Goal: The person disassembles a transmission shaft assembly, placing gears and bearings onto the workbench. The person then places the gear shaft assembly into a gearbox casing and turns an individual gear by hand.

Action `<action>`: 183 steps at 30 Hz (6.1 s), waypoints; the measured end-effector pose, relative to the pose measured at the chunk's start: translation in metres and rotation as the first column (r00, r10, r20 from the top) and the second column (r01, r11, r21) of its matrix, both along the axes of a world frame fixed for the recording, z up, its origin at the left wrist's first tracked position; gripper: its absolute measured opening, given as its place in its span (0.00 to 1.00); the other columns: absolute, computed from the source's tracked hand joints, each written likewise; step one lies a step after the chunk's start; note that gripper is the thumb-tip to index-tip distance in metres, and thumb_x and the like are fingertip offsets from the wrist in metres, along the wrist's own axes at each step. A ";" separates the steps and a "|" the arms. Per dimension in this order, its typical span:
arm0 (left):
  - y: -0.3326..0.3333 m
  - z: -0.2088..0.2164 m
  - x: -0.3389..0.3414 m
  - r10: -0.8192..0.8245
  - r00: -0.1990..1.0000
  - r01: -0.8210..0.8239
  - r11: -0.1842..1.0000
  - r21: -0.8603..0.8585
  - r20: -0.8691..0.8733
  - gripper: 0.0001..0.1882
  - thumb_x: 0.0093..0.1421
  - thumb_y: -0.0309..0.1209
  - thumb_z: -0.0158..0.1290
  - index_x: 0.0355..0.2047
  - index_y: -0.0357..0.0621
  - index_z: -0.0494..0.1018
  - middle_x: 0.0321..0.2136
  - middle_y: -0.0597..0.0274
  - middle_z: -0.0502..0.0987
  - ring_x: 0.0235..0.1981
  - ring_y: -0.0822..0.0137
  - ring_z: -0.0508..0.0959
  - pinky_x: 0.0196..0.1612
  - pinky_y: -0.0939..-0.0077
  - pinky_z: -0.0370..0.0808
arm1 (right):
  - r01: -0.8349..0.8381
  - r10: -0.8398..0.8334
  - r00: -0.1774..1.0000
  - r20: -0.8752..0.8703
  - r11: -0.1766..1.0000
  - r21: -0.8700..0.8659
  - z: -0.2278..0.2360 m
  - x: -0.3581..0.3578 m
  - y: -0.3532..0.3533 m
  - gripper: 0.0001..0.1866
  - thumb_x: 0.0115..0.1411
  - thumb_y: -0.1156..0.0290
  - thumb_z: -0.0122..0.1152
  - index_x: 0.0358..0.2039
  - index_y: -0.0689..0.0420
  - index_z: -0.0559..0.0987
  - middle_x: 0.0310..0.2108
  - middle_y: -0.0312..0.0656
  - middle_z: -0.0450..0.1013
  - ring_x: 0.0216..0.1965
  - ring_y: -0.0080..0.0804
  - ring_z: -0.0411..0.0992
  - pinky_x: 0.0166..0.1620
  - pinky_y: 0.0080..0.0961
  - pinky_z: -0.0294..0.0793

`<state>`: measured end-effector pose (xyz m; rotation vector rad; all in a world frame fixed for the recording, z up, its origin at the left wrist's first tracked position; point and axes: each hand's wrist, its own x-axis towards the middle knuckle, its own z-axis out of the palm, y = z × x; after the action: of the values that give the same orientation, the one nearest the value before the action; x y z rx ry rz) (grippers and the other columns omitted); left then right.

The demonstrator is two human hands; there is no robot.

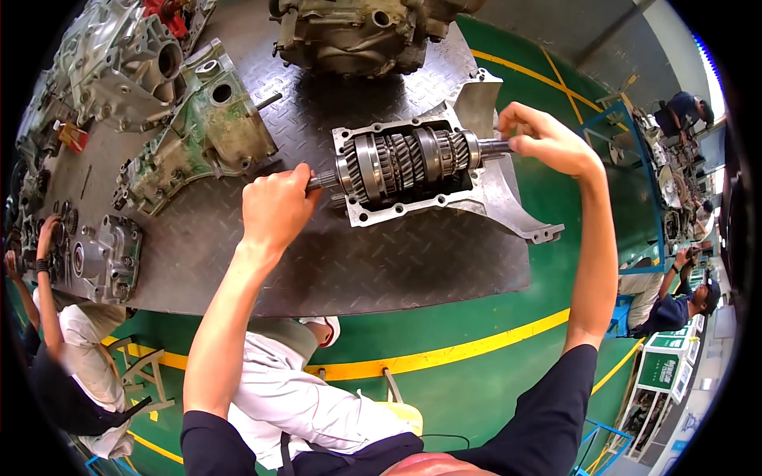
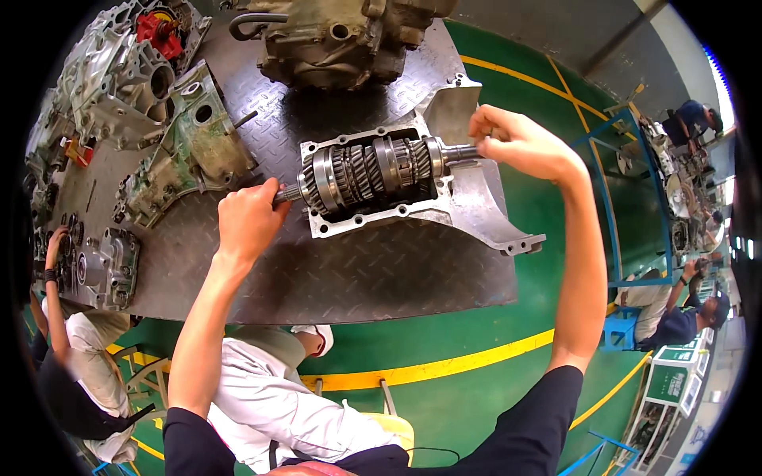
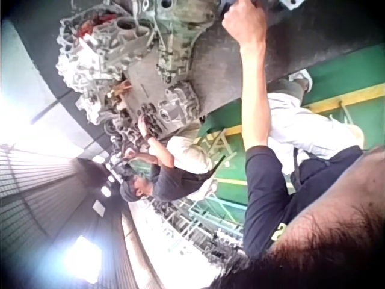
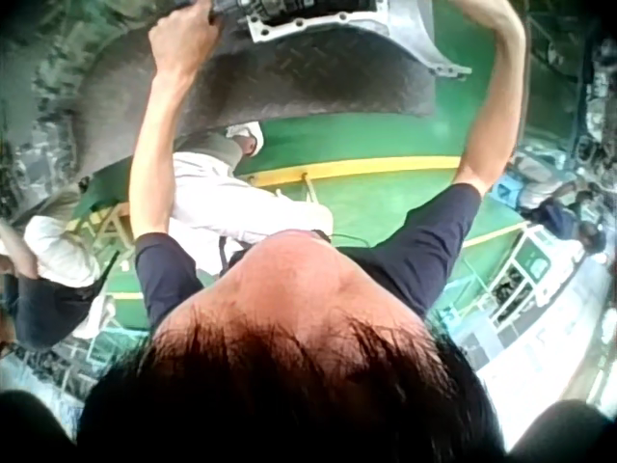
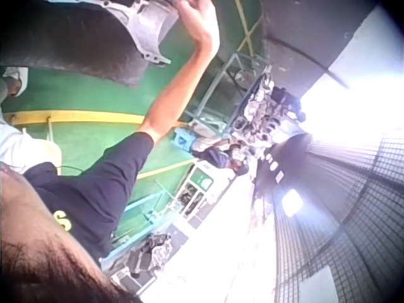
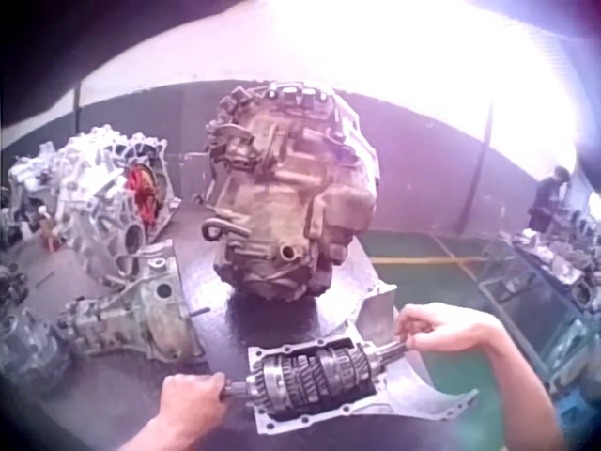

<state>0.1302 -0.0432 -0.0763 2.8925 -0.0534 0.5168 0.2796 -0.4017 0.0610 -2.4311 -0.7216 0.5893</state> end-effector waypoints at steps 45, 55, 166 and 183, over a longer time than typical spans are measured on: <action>-0.002 0.006 0.000 0.005 0.999 -0.009 0.996 0.093 0.044 0.11 0.50 0.36 0.64 0.30 0.45 0.77 0.20 0.57 0.79 0.23 0.54 0.80 0.24 0.59 0.74 | -0.279 0.236 0.860 0.452 0.960 0.030 -0.034 -0.049 0.078 0.28 0.48 0.65 0.67 0.50 0.57 0.74 0.46 0.51 0.72 0.46 0.55 0.73 0.50 0.42 0.73; -0.002 0.006 0.002 0.000 0.998 -0.006 0.996 0.090 0.060 0.11 0.51 0.36 0.64 0.29 0.45 0.76 0.19 0.56 0.79 0.22 0.52 0.80 0.24 0.59 0.75 | -0.303 0.263 0.855 0.446 0.953 0.019 -0.036 -0.043 0.079 0.30 0.50 0.62 0.70 0.53 0.58 0.74 0.48 0.50 0.72 0.48 0.53 0.73 0.52 0.41 0.72; 0.425 -0.303 -0.504 0.242 0.799 -0.498 0.780 -0.380 -0.550 0.21 0.61 0.44 0.48 0.52 0.55 0.76 0.52 0.52 0.77 0.53 0.51 0.76 0.60 0.51 0.67 | -0.900 0.995 -0.061 -0.082 -0.090 -0.426 -0.211 -0.536 0.787 0.23 0.57 0.64 0.58 0.54 0.53 0.75 0.47 0.46 0.74 0.53 0.44 0.71 0.51 0.43 0.72; 0.454 -0.290 -0.492 0.221 0.748 -0.524 0.776 -0.352 -0.626 0.20 0.62 0.44 0.45 0.49 0.53 0.77 0.50 0.51 0.79 0.54 0.51 0.76 0.60 0.50 0.66 | -0.919 0.985 0.082 -0.153 0.015 -0.394 -0.204 -0.510 0.785 0.21 0.62 0.60 0.53 0.54 0.55 0.74 0.47 0.49 0.76 0.51 0.49 0.74 0.52 0.45 0.72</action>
<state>-0.3622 0.4110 -0.3663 2.3849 0.6902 -0.2618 -0.2305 0.3837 -0.1428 -1.8551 -2.7130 1.0974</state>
